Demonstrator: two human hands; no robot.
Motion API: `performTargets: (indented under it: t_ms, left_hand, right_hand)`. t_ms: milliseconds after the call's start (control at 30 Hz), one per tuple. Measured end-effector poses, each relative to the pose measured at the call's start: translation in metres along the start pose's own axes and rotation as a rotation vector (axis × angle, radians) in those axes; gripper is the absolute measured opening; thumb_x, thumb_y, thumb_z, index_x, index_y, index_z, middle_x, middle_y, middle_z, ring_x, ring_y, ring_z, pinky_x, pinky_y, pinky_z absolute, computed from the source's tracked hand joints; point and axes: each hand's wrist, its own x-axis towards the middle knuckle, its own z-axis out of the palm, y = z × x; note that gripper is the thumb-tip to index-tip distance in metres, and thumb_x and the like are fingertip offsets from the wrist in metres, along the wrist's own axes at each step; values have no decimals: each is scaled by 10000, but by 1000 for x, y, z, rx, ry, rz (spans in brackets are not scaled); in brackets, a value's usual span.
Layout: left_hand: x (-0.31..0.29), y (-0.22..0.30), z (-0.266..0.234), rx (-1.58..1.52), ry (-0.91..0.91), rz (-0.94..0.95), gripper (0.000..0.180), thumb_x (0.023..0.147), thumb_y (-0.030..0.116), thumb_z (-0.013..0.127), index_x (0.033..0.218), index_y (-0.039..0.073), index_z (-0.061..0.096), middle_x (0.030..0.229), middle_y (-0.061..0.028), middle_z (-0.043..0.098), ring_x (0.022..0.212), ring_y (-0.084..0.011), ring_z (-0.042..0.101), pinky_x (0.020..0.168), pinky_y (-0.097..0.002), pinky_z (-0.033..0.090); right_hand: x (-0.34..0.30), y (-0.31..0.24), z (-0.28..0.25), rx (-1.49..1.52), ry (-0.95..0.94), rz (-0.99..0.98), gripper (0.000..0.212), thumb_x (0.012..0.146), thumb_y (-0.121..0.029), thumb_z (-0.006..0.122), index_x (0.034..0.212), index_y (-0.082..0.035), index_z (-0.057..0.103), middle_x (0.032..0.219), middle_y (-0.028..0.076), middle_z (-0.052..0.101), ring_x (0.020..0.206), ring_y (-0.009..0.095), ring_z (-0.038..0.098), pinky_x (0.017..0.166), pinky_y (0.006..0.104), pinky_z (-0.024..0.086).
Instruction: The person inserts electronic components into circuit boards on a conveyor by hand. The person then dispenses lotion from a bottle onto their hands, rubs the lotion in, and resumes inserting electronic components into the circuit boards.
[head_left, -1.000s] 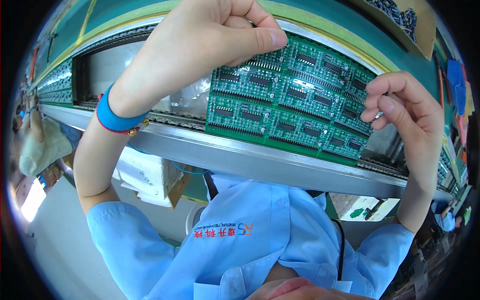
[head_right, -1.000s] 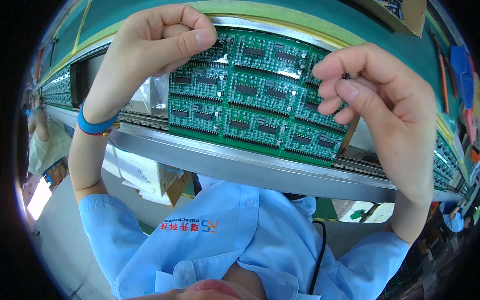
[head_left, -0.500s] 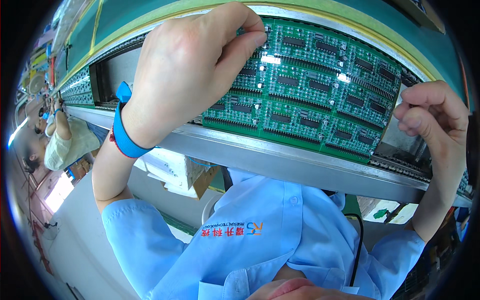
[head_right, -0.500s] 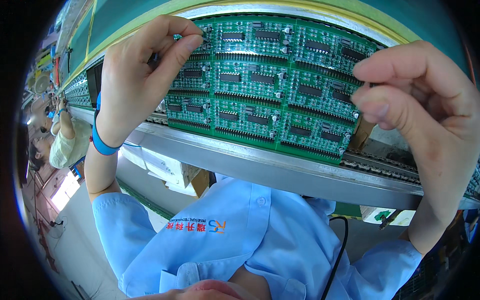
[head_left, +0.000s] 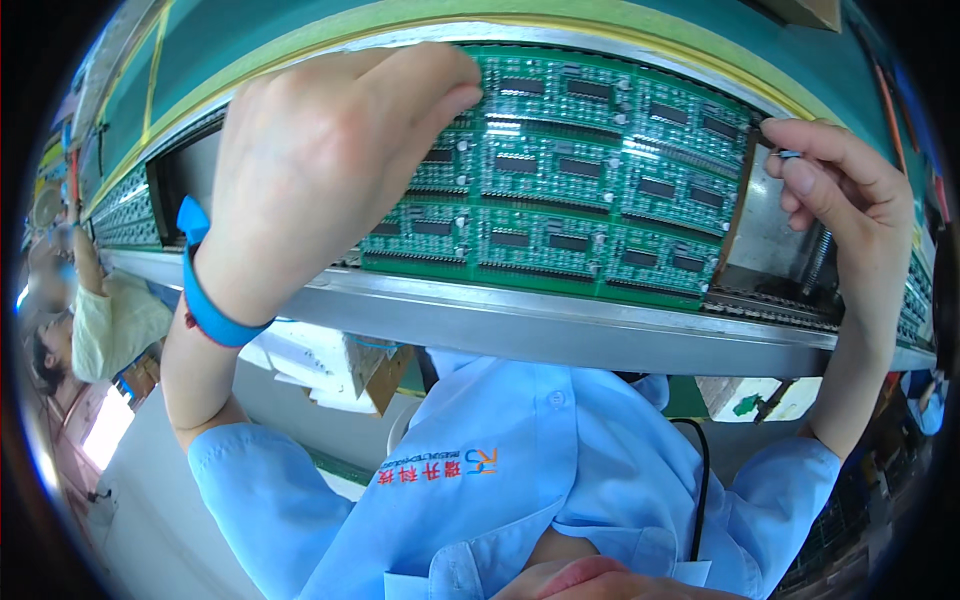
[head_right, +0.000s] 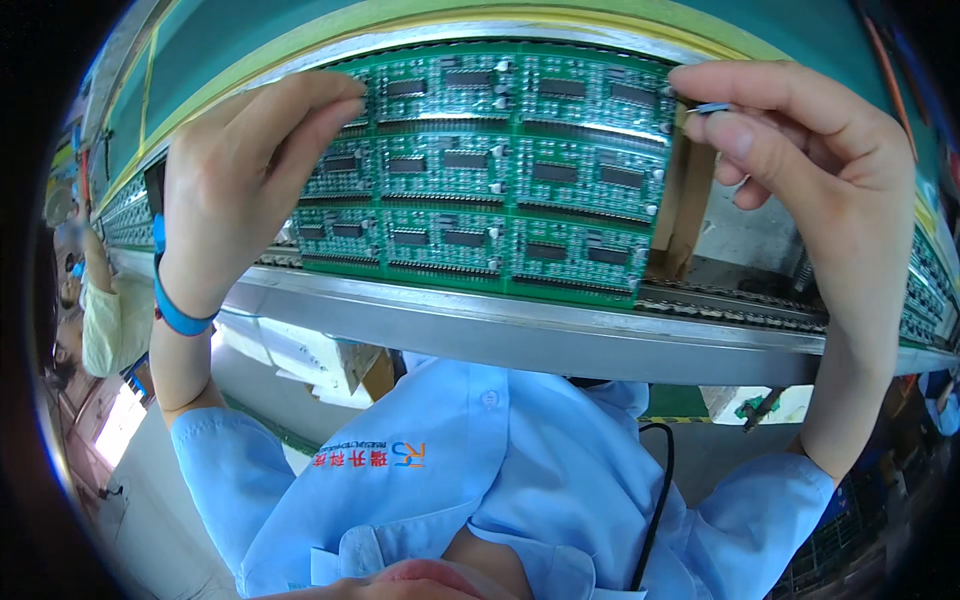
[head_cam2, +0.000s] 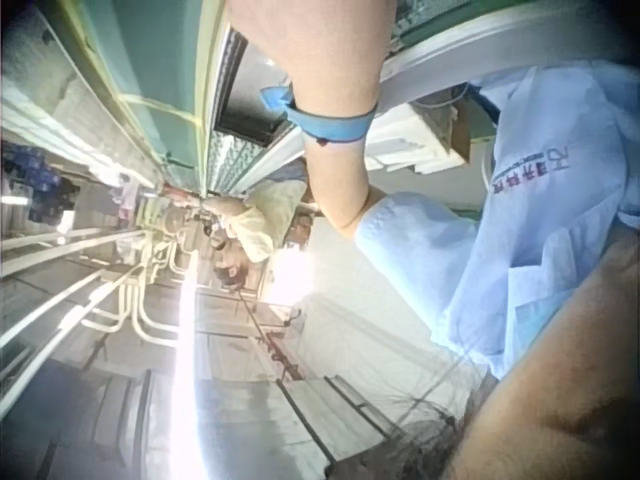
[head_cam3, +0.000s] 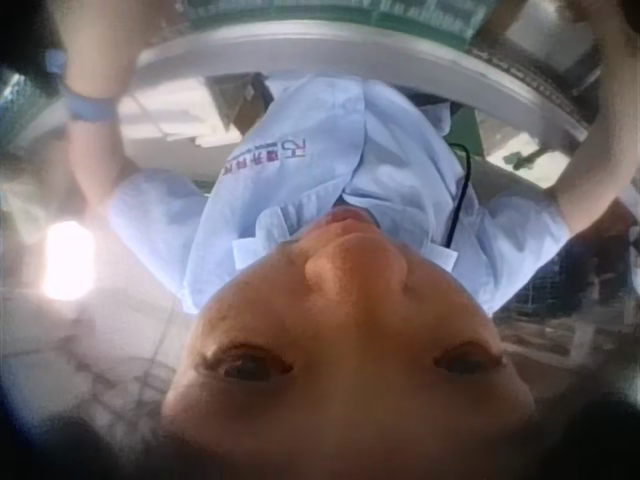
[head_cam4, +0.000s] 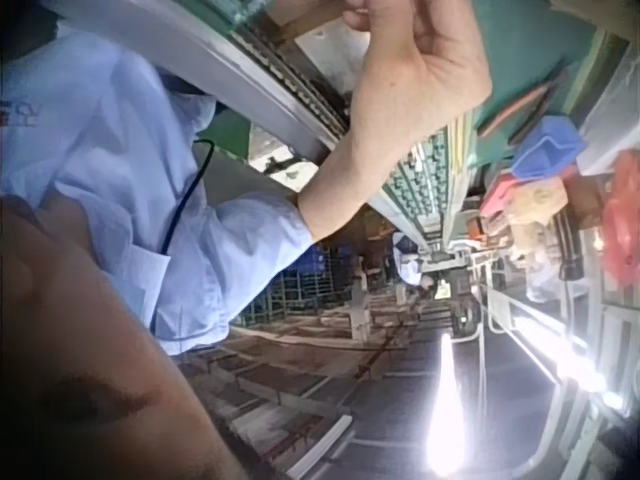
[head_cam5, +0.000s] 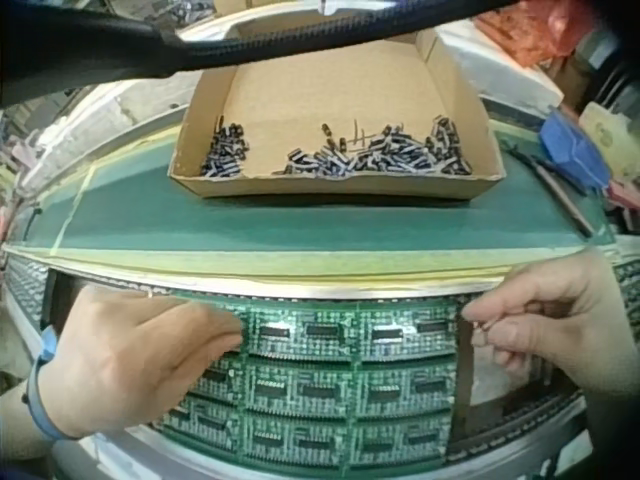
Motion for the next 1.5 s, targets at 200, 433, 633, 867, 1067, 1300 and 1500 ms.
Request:
performTargets:
  t_ms: [200,433,633,867,1067,1300,1500]
  left_hand:
    - [4,-3,-8,-676,-1,-496,159,918,176,588,914,28,647,757,29,585,609,-46,466,546,-198,336]
    - [0,-27,0,-1270,-90,-589,188,963,218,516,1056,57,544,850,14,521,598,-3,431,568,-128,349]
    - [-5,-29,8,-1418,-141,-521,262,973,212,496,1131,11,554,807,-10,556,506,-1,472,477,-106,385]
    - [-5,-27,7,-1601,-241,-562,303,991,243,461,1129,-8,559,780,-14,553,456,10,468,412,-104,374]
    - [2,-2,7,-1390,-8,-864,319,989,271,460,1106,-2,578,818,-27,589,543,-17,572,500,-97,449]
    - [-15,-20,8,-1556,-170,-631,344,986,287,466,1086,-13,599,704,-23,582,518,-32,579,441,-113,436]
    - [2,3,1,-1543,-286,-712,340,959,264,526,1141,-13,600,770,-56,670,491,-36,571,412,-133,427]
  right_hand:
    - [0,0,7,86,109,70,149,854,-43,638,994,8,650,825,45,681,655,35,556,580,167,435]
    - [2,3,17,-241,144,-114,101,862,-91,660,911,-9,630,779,-22,612,687,28,536,623,156,424]
    - [1,-4,22,-501,164,-161,90,865,-72,635,882,13,613,767,4,604,659,64,520,612,204,432]
    - [1,-11,26,-707,193,-289,49,846,-39,629,851,5,610,740,52,597,605,117,539,574,227,441]
    - [0,-17,30,-1005,164,-414,50,821,-40,647,830,-11,608,742,73,601,596,159,563,558,257,458]
    - [7,-38,17,-985,245,-473,129,867,-126,646,952,-34,677,827,40,660,667,100,584,598,232,446]
    - [101,-68,-1,-1133,284,-300,344,887,-240,601,1102,28,579,800,92,604,655,161,589,599,285,489]
